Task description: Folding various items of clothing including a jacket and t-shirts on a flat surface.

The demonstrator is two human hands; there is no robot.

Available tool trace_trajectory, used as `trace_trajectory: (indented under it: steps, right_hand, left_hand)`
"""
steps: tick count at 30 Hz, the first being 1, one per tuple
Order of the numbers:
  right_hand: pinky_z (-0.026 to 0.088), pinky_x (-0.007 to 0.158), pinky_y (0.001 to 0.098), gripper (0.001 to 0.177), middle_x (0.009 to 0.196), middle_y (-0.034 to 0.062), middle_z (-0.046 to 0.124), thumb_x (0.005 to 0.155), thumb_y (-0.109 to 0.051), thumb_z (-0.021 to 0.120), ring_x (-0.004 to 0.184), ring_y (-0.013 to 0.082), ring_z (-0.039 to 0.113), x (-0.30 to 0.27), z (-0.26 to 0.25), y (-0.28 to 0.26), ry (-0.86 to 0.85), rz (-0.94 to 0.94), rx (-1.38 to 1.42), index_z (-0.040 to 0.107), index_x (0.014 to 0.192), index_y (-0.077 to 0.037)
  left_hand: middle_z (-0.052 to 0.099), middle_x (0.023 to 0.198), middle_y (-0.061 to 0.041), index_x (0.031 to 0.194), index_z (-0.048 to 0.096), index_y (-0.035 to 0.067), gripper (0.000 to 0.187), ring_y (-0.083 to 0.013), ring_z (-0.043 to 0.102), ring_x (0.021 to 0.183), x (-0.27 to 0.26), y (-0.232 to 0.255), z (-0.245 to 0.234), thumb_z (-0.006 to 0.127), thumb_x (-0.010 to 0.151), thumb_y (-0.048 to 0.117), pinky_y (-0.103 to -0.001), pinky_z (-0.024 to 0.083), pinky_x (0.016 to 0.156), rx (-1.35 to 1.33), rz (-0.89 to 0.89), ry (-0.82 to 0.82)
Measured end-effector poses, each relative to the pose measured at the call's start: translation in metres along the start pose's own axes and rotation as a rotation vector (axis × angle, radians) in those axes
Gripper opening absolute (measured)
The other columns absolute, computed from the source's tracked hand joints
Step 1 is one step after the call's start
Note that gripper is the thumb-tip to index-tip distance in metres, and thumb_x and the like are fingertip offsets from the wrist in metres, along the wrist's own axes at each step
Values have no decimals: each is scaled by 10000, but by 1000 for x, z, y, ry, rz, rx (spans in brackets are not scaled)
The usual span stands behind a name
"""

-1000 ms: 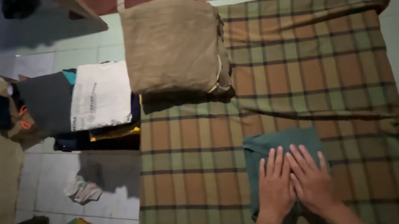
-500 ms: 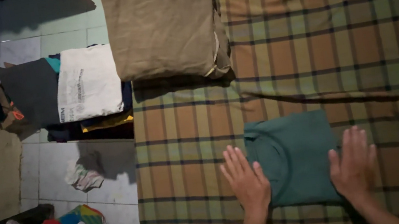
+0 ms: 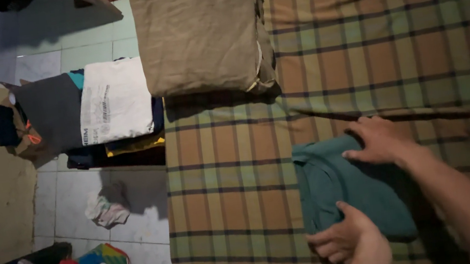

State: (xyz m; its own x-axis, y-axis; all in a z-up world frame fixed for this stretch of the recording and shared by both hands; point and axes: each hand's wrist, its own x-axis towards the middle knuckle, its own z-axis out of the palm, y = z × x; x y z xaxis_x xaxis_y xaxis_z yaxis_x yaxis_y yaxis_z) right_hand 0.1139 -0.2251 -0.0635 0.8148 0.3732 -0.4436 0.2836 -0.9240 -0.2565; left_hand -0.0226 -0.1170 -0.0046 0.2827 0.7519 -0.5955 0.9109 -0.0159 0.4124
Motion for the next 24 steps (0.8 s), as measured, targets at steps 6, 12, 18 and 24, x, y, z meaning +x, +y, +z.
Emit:
trace_trajectory:
  steps: [6,12,18,24]
  right_hand:
    - [502,1086,442,925,1399,137,626,670,-666,827,1293,341,591,14,6,26,-202,82,66,594,1386,-130]
    - [574,992,424,914,1278,182,704,635,-581,941,1172,337,697,9,5,46,-405,293,318,687,1309,-18]
    - [597,925,414,660,1127,168,833,675,-433,879,1051,309,775,-14,53,100,-439,372,773,829,1143,29]
    - [481,1071,476,871,1476,176,617,783,-481,802,1314,364,605,-69,52,107,-537,706,1096,546,1488,-37]
  left_hand:
    - [525,1472,-175,1520,452,87,673,-421,578,1266,12,-77,56,697,929,296,-532,509,1019,-383,-529,-77]
    - [600,1461,-152,1490,509,81,599,-397,657,1242,18,-92,81,674,940,251,-524,573,1000,-669,-682,-119]
    - [292,1604,-102,1559,268,99,762,-336,394,1427,26,-77,48,697,966,310,-484,420,1137,-371,-94,-210]
    - [489,1542,-167,1546,381,86,867,-357,549,1331,50,-83,3,841,821,210,-489,499,1098,-711,-417,-667]
